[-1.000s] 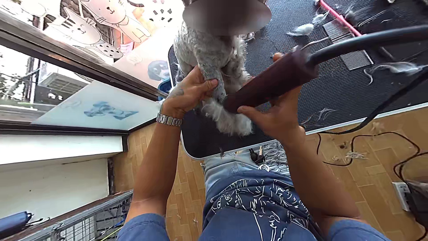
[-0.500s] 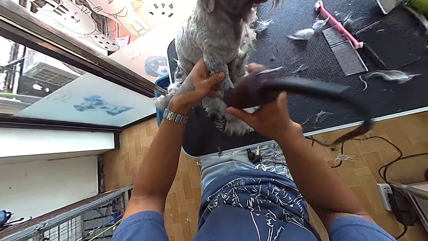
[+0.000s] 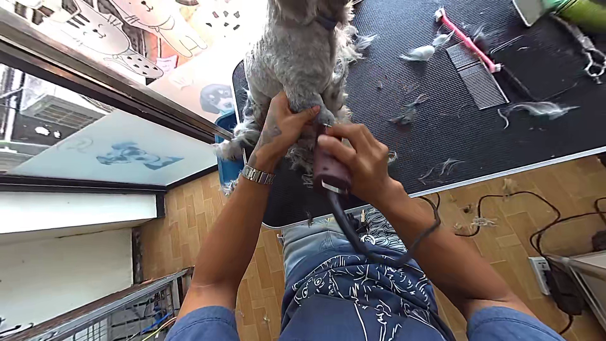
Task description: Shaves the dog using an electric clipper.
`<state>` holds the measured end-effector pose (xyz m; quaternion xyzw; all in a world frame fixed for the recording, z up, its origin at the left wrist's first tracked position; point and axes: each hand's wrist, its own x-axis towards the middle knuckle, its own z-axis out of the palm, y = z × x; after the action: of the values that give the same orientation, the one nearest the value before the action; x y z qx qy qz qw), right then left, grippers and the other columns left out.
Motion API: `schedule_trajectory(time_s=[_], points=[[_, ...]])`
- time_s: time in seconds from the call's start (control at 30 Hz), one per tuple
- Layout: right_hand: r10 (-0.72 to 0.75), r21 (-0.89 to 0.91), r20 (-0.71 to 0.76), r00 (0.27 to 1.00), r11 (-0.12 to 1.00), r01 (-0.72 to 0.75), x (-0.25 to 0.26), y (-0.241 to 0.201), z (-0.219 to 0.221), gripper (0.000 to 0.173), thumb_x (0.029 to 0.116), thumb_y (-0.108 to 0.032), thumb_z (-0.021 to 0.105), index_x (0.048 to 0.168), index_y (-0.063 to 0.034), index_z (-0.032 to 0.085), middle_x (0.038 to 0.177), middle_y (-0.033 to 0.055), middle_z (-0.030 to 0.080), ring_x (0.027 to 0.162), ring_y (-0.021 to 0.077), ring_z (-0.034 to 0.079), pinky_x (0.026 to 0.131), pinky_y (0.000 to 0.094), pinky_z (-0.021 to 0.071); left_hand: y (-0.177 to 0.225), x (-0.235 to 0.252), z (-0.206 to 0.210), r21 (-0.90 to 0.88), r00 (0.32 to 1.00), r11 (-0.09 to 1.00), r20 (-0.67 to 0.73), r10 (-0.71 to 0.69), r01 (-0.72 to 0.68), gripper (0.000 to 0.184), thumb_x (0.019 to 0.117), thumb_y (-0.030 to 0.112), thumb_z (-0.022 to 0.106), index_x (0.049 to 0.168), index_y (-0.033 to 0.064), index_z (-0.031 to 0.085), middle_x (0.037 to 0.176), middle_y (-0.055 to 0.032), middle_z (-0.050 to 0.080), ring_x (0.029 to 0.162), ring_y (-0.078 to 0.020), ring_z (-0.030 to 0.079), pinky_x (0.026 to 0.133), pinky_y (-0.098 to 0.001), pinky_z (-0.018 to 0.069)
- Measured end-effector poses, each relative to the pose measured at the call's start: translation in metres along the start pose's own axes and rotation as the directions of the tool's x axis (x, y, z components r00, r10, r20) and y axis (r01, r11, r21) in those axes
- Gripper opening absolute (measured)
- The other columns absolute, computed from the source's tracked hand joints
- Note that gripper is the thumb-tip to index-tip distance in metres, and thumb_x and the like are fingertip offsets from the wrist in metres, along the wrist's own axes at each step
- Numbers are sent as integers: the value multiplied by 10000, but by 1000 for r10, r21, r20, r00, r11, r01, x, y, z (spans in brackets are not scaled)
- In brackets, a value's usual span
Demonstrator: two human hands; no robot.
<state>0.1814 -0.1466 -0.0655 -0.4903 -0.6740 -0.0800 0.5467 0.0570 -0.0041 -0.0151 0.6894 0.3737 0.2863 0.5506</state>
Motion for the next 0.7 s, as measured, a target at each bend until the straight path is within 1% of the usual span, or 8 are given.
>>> schedule_trajectory(time_s=[0.07, 0.13, 0.2, 0.37, 0.47, 0.57, 0.63, 0.7], points=[[-90, 52, -48, 995, 994, 92, -10, -3, 0, 239, 954, -174, 673, 1189, -183, 712, 1117, 222, 667, 1087, 363, 658, 880, 464, 571, 0, 0, 0, 29, 999, 1000, -47, 13, -12, 345, 869, 20, 741, 1174, -13, 584, 1015, -71, 708, 888, -126, 723, 808, -319, 636], [-161, 107, -102, 982, 979, 172, -13, -3, 3, 271, 959, -188, 706, 1226, -219, 675, 1159, 206, 630, 1172, 358, 624, 1000, 491, 536, 1, 0, 3, 47, 996, 998, -72, 44, -41, 333, 843, 23, 765, 1133, -11, 605, 989, -57, 718, 888, -107, 723, 828, -304, 628], [-201, 93, -125, 972, 973, 213, -11, 0, 10, 288, 967, -196, 702, 1250, -240, 667, 1179, 190, 640, 1202, 350, 619, 1049, 508, 509, 0, 0, 8, 55, 994, 997, -89, 63, -58, 337, 833, 29, 774, 1122, 1, 601, 971, -35, 719, 881, -83, 720, 832, -283, 623], [-264, 38, 18, 964, 964, 263, -13, 6, 26, 269, 979, -182, 675, 1231, -257, 729, 1145, 200, 711, 1165, 379, 660, 1043, 529, 519, 0, -1, 8, 113, 988, 991, -126, 88, -74, 382, 803, 52, 789, 1133, 6, 603, 979, -26, 729, 914, -76, 717, 862, -284, 611], [-384, 56, 118, 916, 923, 380, -15, -1, 18, 266, 985, -188, 663, 1222, -285, 735, 1163, 166, 718, 1179, 367, 655, 1062, 522, 504, 3, -3, 4, 174, 990, 984, -123, 63, -41, 374, 808, 58, 784, 1135, 15, 608, 994, -22, 728, 933, -73, 715, 876, -284, 609], [-480, 85, 148, 865, 877, 472, -10, -3, 15, 280, 1000, -174, 641, 1235, -291, 739, 1191, 135, 716, 1227, 347, 628, 1124, 502, 445, 5, -2, 3, 219, 991, 974, -108, 81, -56, 328, 807, 71, 779, 1096, 32, 629, 963, -5, 733, 912, -61, 716, 857, -278, 612], [-475, 73, 143, 868, 880, 469, -6, 2, 21, 316, 1008, -128, 607, 1255, -283, 727, 1197, 148, 717, 1217, 355, 639, 1123, 505, 452, 8, -2, 6, 249, 992, 967, -100, 78, -51, 316, 803, 86, 786, 1078, 34, 639, 952, -3, 733, 902, -55, 716, 851, -273, 612], [-408, 20, 104, 907, 913, 408, -3, 6, 31, 337, 1018, -100, 572, 1255, -282, 729, 1156, 155, 725, 1153, 352, 667, 1083, 497, 482, 10, -1, 9, 280, 992, 959, -97, 77, -47, 319, 793, 103, 801, 1063, 40, 644, 939, 6, 734, 890, -42, 715, 846, -262, 608]])
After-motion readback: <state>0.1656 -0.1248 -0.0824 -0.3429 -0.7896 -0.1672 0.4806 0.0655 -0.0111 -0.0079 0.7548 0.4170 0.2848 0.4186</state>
